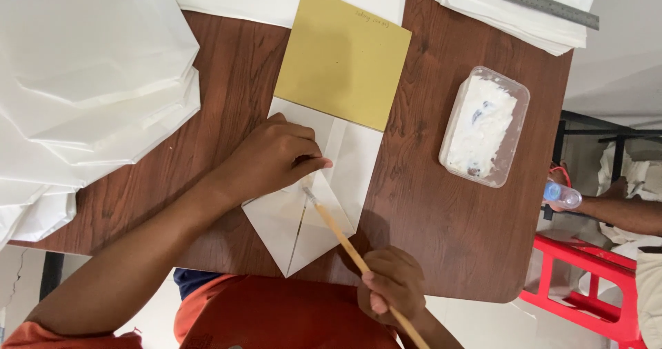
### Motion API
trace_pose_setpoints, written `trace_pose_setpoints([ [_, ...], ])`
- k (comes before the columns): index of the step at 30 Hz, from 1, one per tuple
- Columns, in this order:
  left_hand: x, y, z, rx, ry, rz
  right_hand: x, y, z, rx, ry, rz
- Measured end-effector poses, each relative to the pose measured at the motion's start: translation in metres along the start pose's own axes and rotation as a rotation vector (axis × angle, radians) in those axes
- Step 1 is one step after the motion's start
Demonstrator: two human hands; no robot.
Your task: Manually assembling a paper bag by folding paper around a template and applying glue with a brush.
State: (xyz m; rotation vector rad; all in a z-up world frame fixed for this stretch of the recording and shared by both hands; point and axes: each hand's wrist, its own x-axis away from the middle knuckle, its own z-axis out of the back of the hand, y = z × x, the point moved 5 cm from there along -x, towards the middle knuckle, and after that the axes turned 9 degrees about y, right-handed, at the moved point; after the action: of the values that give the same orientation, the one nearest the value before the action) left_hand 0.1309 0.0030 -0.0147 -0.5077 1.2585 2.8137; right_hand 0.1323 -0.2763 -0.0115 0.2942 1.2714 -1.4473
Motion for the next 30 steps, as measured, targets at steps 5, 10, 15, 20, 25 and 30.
trace_pose_setpoints([
  [5, 0.001, -0.001, 0.000, 0.005, -0.011, 0.007, -0.007, -0.006, 0.002, -0.065, 0.341, -0.018],
  [10, 0.000, 0.000, 0.000, 0.007, 0.012, -0.021, -0.006, -0.007, 0.000, 0.012, 0.229, -0.003],
  [15, 0.000, 0.001, 0.000, 0.000, 0.006, -0.021, -0.005, -0.006, -0.001, -0.088, 0.329, 0.009],
  [20, 0.000, 0.001, 0.001, 0.004, -0.002, -0.001, 0.015, 0.009, 0.006, -0.161, 0.140, 0.103],
  [25, -0.002, 0.006, 0.005, 0.025, -0.001, -0.010, -0.010, -0.007, -0.006, -0.134, 0.127, 0.021],
  [30, -0.001, 0.003, 0.003, 0.017, -0.005, -0.003, 0.002, 0.010, 0.021, -0.205, 0.161, 0.118],
])
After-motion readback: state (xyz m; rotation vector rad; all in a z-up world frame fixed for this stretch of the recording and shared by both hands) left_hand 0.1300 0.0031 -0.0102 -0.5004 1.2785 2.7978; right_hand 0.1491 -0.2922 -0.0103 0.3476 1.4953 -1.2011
